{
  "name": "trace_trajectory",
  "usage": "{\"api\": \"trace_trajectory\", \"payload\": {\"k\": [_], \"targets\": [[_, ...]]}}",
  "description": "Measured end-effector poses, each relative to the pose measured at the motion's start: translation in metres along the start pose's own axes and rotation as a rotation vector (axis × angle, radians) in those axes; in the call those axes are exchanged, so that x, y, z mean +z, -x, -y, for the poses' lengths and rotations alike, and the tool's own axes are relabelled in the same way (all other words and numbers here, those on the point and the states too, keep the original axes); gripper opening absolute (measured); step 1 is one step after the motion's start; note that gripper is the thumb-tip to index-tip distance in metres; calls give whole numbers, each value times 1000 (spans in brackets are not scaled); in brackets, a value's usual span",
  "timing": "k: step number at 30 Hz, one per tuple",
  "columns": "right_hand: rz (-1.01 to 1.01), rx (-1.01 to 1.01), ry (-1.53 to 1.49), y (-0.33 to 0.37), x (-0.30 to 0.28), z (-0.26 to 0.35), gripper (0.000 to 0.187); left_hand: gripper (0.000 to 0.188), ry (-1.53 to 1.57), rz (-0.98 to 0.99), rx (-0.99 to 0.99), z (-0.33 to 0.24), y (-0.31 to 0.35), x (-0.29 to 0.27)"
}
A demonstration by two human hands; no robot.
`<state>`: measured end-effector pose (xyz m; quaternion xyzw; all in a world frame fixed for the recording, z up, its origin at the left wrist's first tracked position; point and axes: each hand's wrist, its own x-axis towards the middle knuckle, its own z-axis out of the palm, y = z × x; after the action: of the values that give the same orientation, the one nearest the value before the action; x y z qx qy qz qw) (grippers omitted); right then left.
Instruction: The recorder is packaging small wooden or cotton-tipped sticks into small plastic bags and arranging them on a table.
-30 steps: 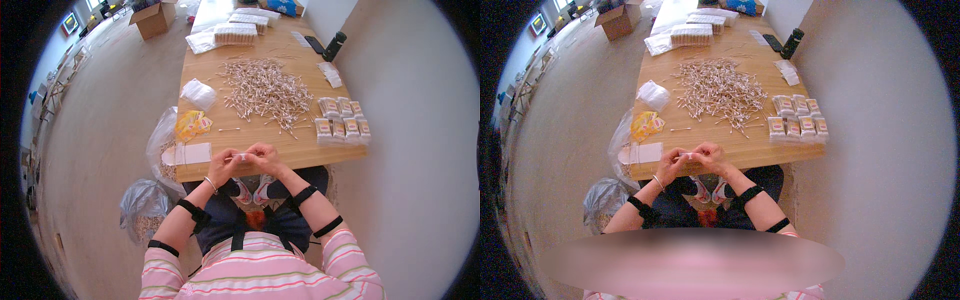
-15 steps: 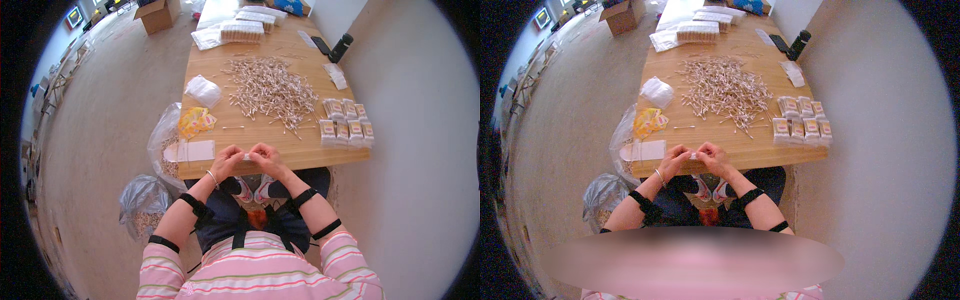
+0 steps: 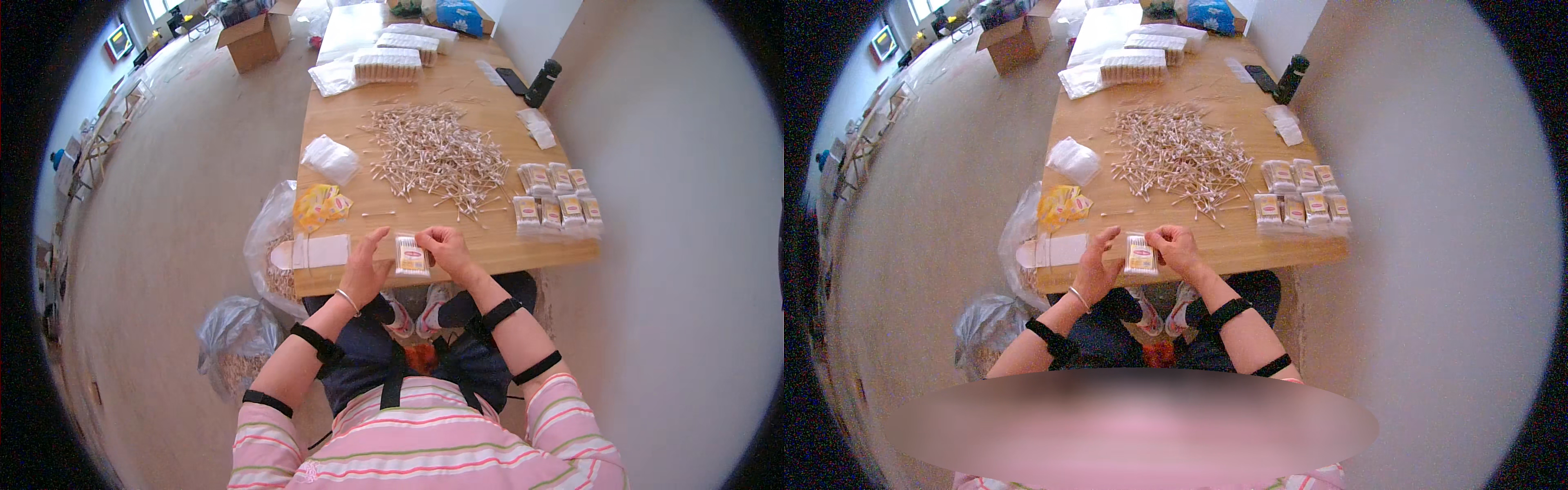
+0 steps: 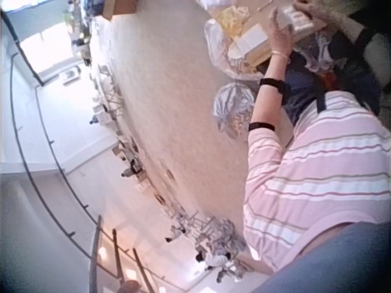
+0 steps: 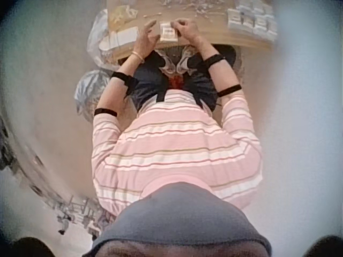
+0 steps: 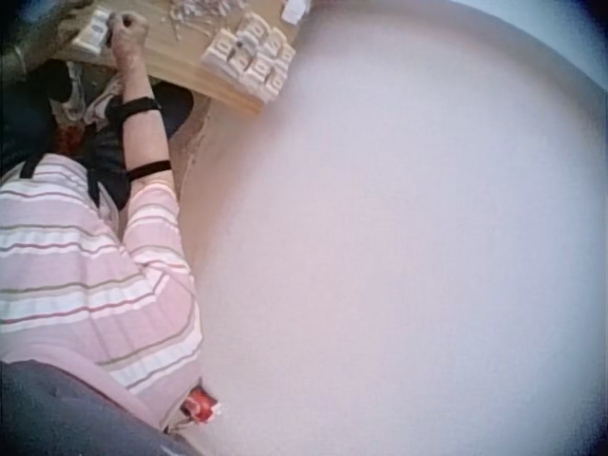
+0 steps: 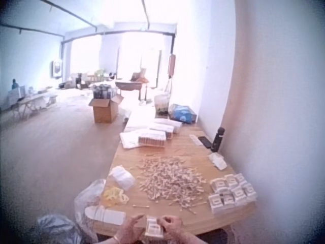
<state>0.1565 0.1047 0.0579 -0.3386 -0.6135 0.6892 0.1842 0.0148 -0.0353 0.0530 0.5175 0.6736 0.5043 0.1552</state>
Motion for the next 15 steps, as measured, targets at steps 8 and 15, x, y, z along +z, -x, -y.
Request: {"api": "trace_trajectory", "payload": {"k": [8, 15], "targets": [[47, 123, -244, 4, 9, -5, 21, 50, -46, 128, 367, -44, -10, -3], [105, 211, -396, 26, 23, 19, 21, 32, 146, 94, 285, -54, -2, -2]]}}
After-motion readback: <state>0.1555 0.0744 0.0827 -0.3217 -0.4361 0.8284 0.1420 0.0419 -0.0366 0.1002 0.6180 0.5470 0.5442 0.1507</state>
